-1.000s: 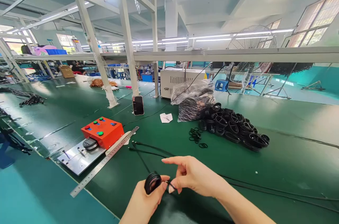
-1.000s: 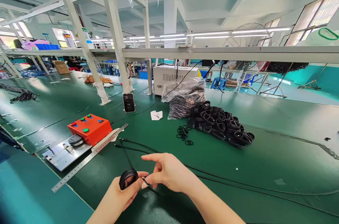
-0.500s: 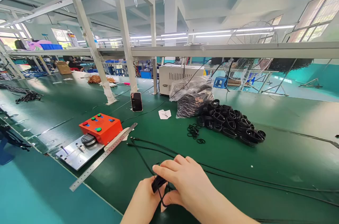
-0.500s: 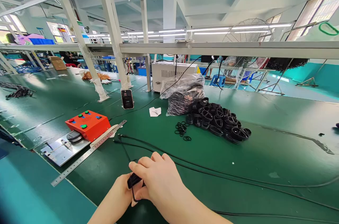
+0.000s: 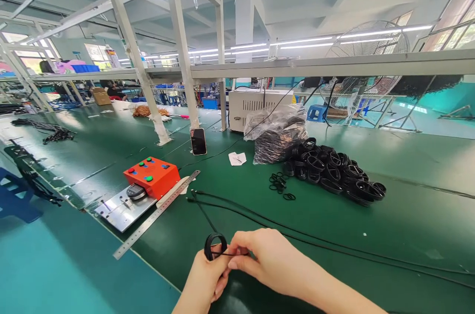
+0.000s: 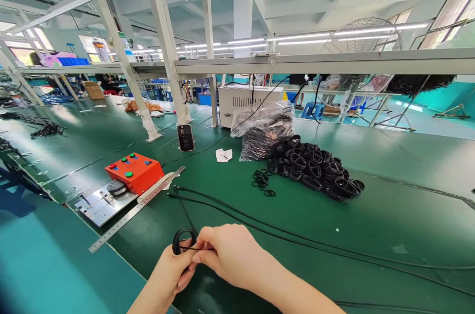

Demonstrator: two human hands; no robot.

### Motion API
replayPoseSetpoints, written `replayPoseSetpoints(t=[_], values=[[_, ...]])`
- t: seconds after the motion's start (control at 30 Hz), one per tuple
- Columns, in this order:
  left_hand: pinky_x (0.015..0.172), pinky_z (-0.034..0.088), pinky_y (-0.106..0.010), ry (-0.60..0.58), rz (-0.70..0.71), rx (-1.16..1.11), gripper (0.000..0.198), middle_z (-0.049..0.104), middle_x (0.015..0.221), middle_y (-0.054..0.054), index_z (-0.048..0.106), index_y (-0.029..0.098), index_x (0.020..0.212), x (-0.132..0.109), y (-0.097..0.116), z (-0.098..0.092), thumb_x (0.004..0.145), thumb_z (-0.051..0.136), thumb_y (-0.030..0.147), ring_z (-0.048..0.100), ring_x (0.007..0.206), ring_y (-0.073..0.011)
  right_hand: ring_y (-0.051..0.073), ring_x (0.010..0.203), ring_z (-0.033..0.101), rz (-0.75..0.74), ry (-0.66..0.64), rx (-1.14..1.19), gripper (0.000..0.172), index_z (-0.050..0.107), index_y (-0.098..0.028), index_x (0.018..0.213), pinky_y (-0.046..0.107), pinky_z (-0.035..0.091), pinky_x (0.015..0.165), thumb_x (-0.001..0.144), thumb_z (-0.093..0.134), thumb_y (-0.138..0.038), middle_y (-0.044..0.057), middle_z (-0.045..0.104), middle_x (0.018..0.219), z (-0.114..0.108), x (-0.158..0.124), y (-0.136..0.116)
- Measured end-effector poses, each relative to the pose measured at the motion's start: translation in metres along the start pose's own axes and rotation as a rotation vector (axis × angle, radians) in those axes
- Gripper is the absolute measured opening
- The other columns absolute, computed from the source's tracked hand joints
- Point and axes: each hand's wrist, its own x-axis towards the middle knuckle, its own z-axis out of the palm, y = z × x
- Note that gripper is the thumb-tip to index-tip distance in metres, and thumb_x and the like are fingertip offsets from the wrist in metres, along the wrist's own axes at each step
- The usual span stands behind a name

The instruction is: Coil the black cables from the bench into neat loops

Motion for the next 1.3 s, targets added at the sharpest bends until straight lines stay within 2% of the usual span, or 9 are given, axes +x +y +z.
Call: replayPoseSetpoints(t=[0.17,0.27,0.4,0.5,0.63,0.87,1.03,1.17,1.3], values=[[0.036,0.010,-0.018,0.007,-0.011,-0.023,0.026,0.037,0.040,0.010,0.051,0.017,0.051,-0.003,0.002,0.001,0.056,0.073,0.030,0.022,0.036,-0.0022,0.013,0.081,0.062,-0.223,0.026,0.126,0.016,0.065,-0.024,0.086,0.020,0.044,0.070,0.083,0.058,-0.011,-0.001,0.066,0.099,0.023,-0.007,-0.010],[0.037,0.009,-0.018,-0.011,-0.015,-0.049,0.024,0.042,0.046,0.009,0.065,0.014,0.071,-0.008,0.006,-0.004,0.059,0.074,0.033,0.022,0.036,-0.0018,0.014,0.093,0.061,-0.313,-0.016,0.211,0.017,0.067,-0.025,0.088,0.022,0.044,0.081,0.086,0.055,-0.014,-0.001,0.066,0.100,0.022,-0.007,-0.009],[0.036,0.010,-0.019,-0.075,0.014,-0.157,0.062,0.039,0.045,0.013,0.058,0.019,0.124,-0.017,0.012,-0.019,0.066,0.072,0.038,0.018,0.032,-0.0017,0.010,0.061,0.053,-0.008,-0.059,0.490,0.015,0.064,-0.020,0.086,0.021,0.041,0.059,0.090,0.055,-0.032,-0.001,0.065,0.081,0.015,0.007,0.009],[0.036,0.012,-0.019,-0.141,0.019,-0.220,0.077,0.042,0.047,0.012,0.045,0.021,0.139,-0.022,0.014,-0.025,0.070,0.074,0.040,0.021,0.032,-0.0016,0.004,0.045,0.036,0.173,-0.147,0.857,0.017,0.059,-0.018,0.093,0.021,0.040,0.052,0.088,0.055,-0.035,0.000,0.064,0.084,0.019,0.023,0.027],[0.035,0.012,-0.019,-0.127,0.057,-0.118,0.079,0.039,0.045,0.014,0.039,0.021,0.141,-0.017,0.009,-0.019,0.073,0.073,0.042,0.023,0.030,-0.0022,0.007,0.055,0.050,0.315,-0.045,1.002,0.012,0.057,-0.018,0.093,0.023,0.045,0.062,0.084,0.051,-0.022,-0.002,0.058,0.075,0.030,0.030,0.034],[0.045,0.040,-0.020,-0.072,0.095,0.049,0.054,0.057,0.067,0.006,0.058,0.020,0.107,-0.010,-0.015,-0.013,0.059,0.083,0.023,0.052,0.053,-0.0097,0.009,0.060,0.051,0.054,0.030,0.646,0.025,0.061,-0.021,0.097,0.020,0.038,0.054,0.072,0.062,-0.014,-0.004,0.059,0.077,0.029,0.017,0.014],[0.064,0.053,-0.031,-0.292,0.066,-0.091,0.053,0.067,0.098,-0.007,0.060,0.020,0.114,-0.018,-0.014,-0.024,0.068,0.080,0.038,0.068,0.079,-0.0214,0.011,0.057,0.054,0.039,0.026,0.682,0.007,0.061,-0.019,0.084,0.022,0.039,0.055,0.079,0.057,-0.017,-0.004,0.059,0.063,0.032,0.026,0.029],[0.082,0.052,-0.034,-0.182,0.100,-0.074,0.057,0.071,0.100,-0.011,0.059,0.019,0.117,-0.018,-0.006,-0.023,0.068,0.082,0.037,0.067,0.095,-0.0248,0.013,0.065,0.060,0.024,0.037,0.772,0.011,0.063,-0.019,0.086,0.024,0.044,0.061,0.077,0.057,-0.016,-0.001,0.065,0.073,0.037,0.032,0.037],[0.078,0.052,-0.030,-0.169,0.094,-0.116,0.082,0.072,0.107,-0.008,0.041,0.030,0.138,-0.021,0.002,-0.021,0.068,0.083,0.037,0.071,0.084,-0.0205,0.013,0.068,0.058,0.038,0.094,0.839,0.014,0.063,-0.019,0.086,0.025,0.045,0.064,0.074,0.058,-0.016,-0.001,0.065,0.075,0.035,0.029,0.031]])
